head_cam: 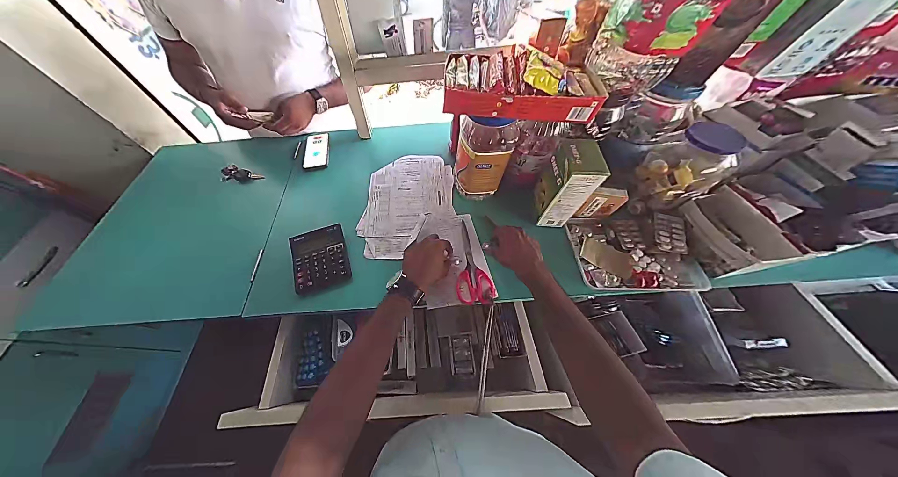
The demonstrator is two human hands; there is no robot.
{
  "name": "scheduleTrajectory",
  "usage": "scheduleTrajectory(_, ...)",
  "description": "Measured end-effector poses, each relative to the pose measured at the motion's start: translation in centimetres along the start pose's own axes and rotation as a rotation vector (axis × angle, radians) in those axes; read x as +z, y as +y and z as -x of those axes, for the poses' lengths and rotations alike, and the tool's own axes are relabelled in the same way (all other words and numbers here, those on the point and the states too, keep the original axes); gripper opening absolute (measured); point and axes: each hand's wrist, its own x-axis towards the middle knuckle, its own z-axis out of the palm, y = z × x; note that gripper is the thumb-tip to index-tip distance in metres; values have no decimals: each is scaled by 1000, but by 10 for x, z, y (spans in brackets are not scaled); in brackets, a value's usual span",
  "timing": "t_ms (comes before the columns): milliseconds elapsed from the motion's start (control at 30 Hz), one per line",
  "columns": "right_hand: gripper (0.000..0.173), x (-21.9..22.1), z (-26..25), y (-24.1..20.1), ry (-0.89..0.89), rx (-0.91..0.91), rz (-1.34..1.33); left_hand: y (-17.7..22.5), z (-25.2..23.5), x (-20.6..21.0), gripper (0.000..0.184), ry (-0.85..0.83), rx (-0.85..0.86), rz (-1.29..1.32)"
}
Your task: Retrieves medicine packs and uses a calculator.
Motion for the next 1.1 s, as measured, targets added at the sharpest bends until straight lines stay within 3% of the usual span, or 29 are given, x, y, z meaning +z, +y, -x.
scheduleTrajectory(300, 46, 0, -13, 11, 18, -127, -105, -8, -6, -2, 42, -44, 42, 112)
scheduleTrajectory(400, 45, 9, -13, 16, 116, -226, -350, -15, -3, 5, 38, 28, 61, 205)
scheduleTrajectory(467, 39, 14, -5, 9, 125, -261, -713, -21, 1, 7, 34, 98, 80, 365)
scheduleTrajectory(600, 31, 31, 11, -35, -131, -258, -1383, -27, 28, -5, 33, 256, 89, 889)
scheduleTrajectory(667, 51, 36, 18, -69, -376, -136, -1549, -34, 42, -11, 46, 342, 0, 886)
scheduleTrajectory(733, 49, 43, 15, -104, -530, -4, -1693, -41, 64, -16, 62, 502, -95, 831)
scheduleTrajectory(767, 42, 46, 10, -120, -581, 31, -1721, -46, 79, -15, 58, 608, -115, 845)
scheduleTrajectory(833, 27, 48, -7, -154, -612, -17, -1685, -56, 122, -12, 40, 761, -106, 938)
scheduleTrajectory(900, 38, 49, -31, -187, -576, -217, -1506, -67, 175, 3, 35, 775, -98, 1073)
scheduleTrajectory(1000, 38, 57, -78, -239, -372, -536, -989, -85, 249, 46, 37, 770, -74, 1249)
scheduleTrajectory(1100, 34, 66, -111, -276, -131, -675, -576, -93, 318, 86, 27, 790, -157, 1453)
